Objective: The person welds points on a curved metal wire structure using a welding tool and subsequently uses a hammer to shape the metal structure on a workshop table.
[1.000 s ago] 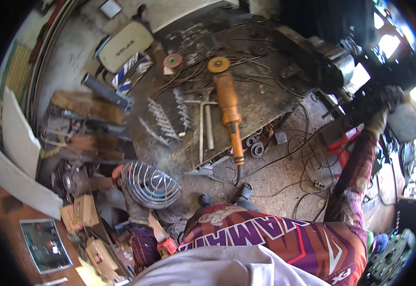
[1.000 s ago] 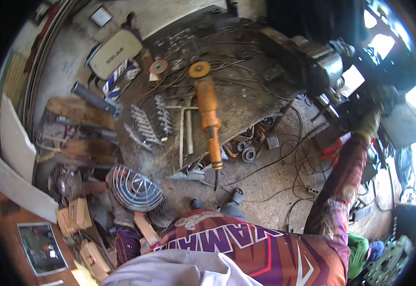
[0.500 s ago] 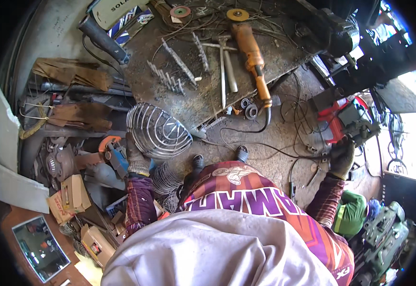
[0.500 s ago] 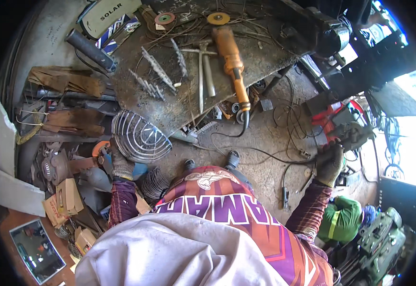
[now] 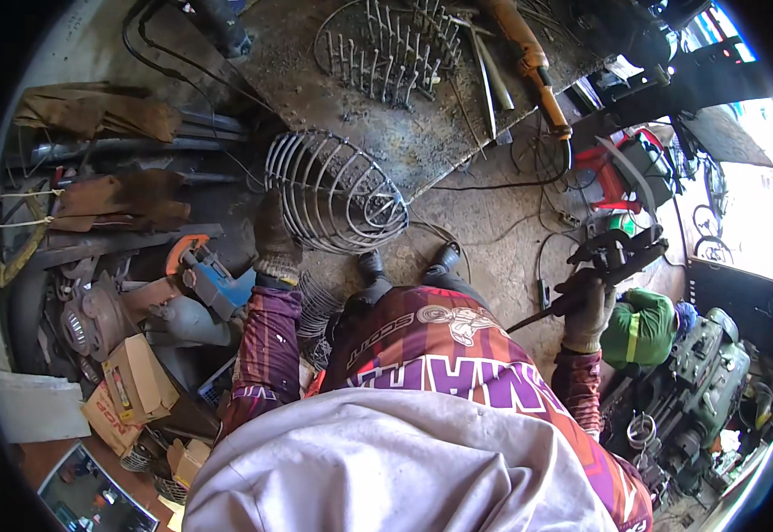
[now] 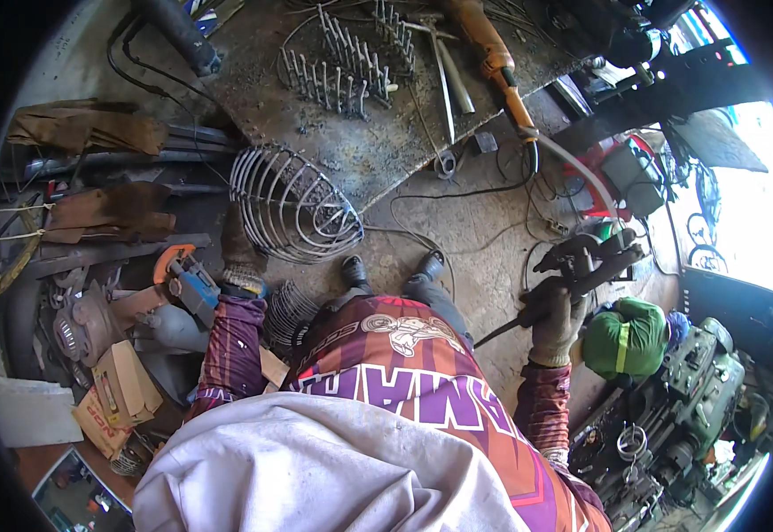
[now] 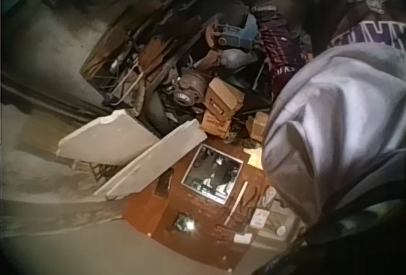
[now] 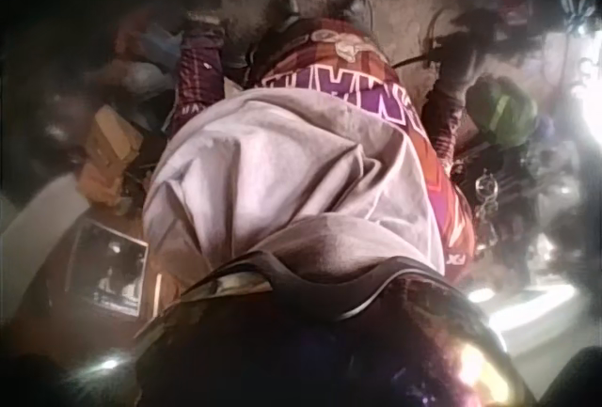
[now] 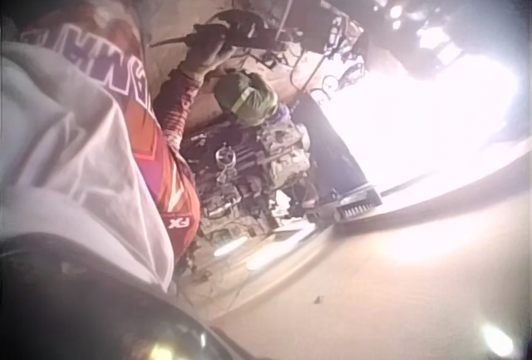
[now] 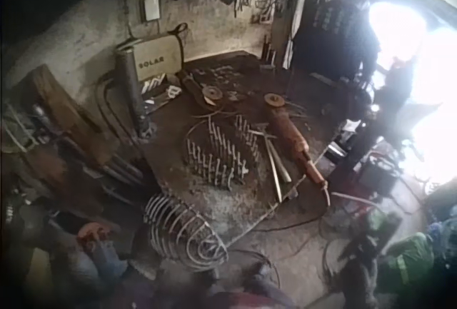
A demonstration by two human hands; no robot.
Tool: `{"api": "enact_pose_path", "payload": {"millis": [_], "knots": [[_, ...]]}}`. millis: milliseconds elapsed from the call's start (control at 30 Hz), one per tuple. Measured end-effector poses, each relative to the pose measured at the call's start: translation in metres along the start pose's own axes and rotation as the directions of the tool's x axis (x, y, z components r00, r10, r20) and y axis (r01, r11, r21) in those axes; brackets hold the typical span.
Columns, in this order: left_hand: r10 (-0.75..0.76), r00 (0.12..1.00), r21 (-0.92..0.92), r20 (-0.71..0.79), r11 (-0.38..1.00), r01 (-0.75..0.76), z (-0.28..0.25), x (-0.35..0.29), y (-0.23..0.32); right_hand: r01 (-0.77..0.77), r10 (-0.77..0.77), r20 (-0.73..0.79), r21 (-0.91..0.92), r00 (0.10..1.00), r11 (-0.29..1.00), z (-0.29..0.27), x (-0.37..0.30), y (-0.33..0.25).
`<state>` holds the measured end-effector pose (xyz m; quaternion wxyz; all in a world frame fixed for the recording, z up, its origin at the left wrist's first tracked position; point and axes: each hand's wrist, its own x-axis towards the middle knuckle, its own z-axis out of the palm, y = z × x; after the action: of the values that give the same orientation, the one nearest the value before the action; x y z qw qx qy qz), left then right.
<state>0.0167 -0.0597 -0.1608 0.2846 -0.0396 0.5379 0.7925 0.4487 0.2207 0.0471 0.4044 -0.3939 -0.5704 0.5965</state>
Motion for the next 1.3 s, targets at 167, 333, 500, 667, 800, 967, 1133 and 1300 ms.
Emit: {"api": "enact_pose_path", "payload": {"millis": [167,333,500,667,800,967,1133,1300], "knots": [[0.201,0.979,0.381,0.032,0.903,-0.198,0.037,-0.022,0.022,-0.116,0.124,0.054,-0.129,0.991,0.985,0.015,-0.036,0.015],[-0.008,0.996,-0.088,-0.089,0.996,0.000,0.038,-0.039,0.019,-0.212,0.240,0.151,-0.179,0.959,0.961,0.039,-0.037,0.011],[0.205,0.978,0.293,0.031,0.934,-0.205,0.004,-0.026,-0.008,-0.257,0.319,0.192,-0.287,0.928,0.923,0.032,-0.031,0.020],[-0.048,0.985,-0.218,-0.165,0.976,0.011,0.050,-0.044,0.017,-0.318,0.374,0.190,-0.270,0.908,0.909,0.033,-0.027,0.029],[0.039,0.974,-0.147,-0.222,0.986,-0.073,0.030,-0.052,0.011,-0.231,0.316,0.252,-0.317,0.915,0.920,0.026,-0.028,0.039],[0.032,0.979,-0.135,-0.199,0.989,-0.060,0.043,-0.054,0.009,-0.216,0.302,0.233,-0.333,0.924,0.918,0.024,-0.023,0.042],[0.049,0.978,-0.114,-0.205,0.991,-0.073,0.041,-0.055,0.010,-0.237,0.329,0.240,-0.343,0.914,0.909,0.028,-0.019,0.041],[0.060,0.976,-0.092,-0.210,0.993,-0.080,0.040,-0.054,0.012,-0.238,0.332,0.243,-0.347,0.911,0.907,0.026,-0.018,0.043]]}}
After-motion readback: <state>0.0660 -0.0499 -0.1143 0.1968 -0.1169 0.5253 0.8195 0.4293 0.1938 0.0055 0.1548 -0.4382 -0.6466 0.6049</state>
